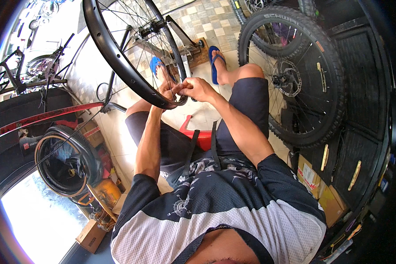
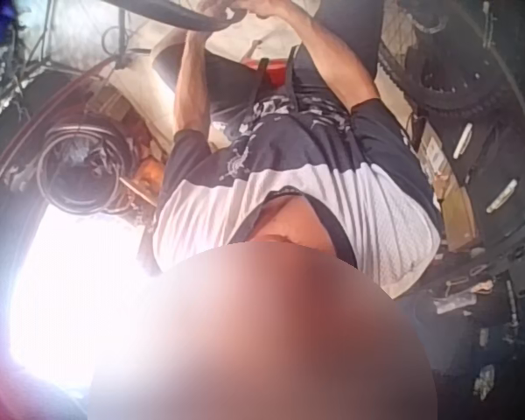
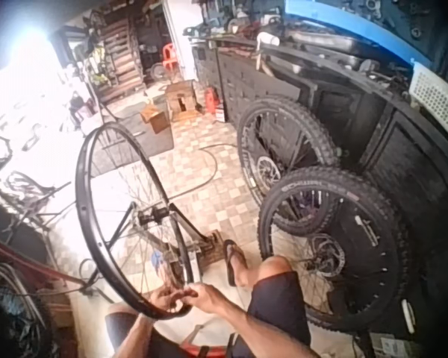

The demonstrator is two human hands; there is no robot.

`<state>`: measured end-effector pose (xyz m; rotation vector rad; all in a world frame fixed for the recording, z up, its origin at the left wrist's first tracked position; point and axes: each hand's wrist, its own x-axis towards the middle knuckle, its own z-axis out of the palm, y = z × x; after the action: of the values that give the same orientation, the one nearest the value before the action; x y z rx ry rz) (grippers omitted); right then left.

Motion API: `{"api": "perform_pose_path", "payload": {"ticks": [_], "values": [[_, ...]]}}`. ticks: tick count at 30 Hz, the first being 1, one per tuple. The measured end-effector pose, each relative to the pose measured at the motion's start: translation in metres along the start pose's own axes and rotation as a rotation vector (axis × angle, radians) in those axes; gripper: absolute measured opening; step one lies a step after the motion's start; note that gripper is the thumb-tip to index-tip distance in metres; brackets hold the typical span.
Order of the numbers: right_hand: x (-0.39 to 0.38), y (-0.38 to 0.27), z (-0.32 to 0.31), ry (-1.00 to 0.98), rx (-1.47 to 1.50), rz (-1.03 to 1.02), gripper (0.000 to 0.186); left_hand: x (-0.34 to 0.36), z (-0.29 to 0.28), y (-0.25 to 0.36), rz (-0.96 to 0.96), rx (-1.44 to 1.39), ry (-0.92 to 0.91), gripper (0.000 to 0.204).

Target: The person adjusts the spokes of a bicycle wheel mounted on a truing stand. They rotate the wheel and use a spoke wrench to tighten or loosen individual spokes, checking alignment repeatedly.

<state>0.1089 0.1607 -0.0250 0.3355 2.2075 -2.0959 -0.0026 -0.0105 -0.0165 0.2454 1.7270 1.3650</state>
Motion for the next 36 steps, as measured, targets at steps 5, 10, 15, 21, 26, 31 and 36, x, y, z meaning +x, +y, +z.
{"api": "perform_pose_path", "payload": {"ticks": [5, 10, 15, 21, 26, 31, 36], "values": [[0.004, 0.008, 0.002, 0.018, -0.05, 0.074, 0.02, -0.001, 0.015, 0.0, 0.041, -0.004, 0.131, 0.037], [0.005, 0.01, 0.001, -0.05, 0.082, 0.07, 0.024, -0.006, 0.017, 0.003, 0.101, 0.071, 0.179, 0.037], [0.008, 0.01, -0.004, -0.013, 0.331, 0.079, 0.024, -0.005, 0.003, 0.0, -0.086, -0.272, 0.293, 0.032], [0.016, 0.023, -0.015, 0.179, -0.086, 0.148, 0.029, 0.016, -0.006, -0.017, -0.032, -0.098, 0.249, 0.033], [0.017, 0.037, -0.007, 0.182, -0.198, 0.208, 0.034, 0.027, 0.006, -0.024, -0.038, -0.145, 0.19, 0.035], [0.021, 0.046, 0.0, 0.096, -0.168, 0.175, 0.033, 0.023, 0.0, -0.018, -0.001, 0.004, 0.159, 0.032], [0.019, 0.035, 0.006, 0.047, -0.019, 0.203, 0.034, 0.018, -0.003, -0.015, 0.053, 0.051, 0.141, 0.034]]}}
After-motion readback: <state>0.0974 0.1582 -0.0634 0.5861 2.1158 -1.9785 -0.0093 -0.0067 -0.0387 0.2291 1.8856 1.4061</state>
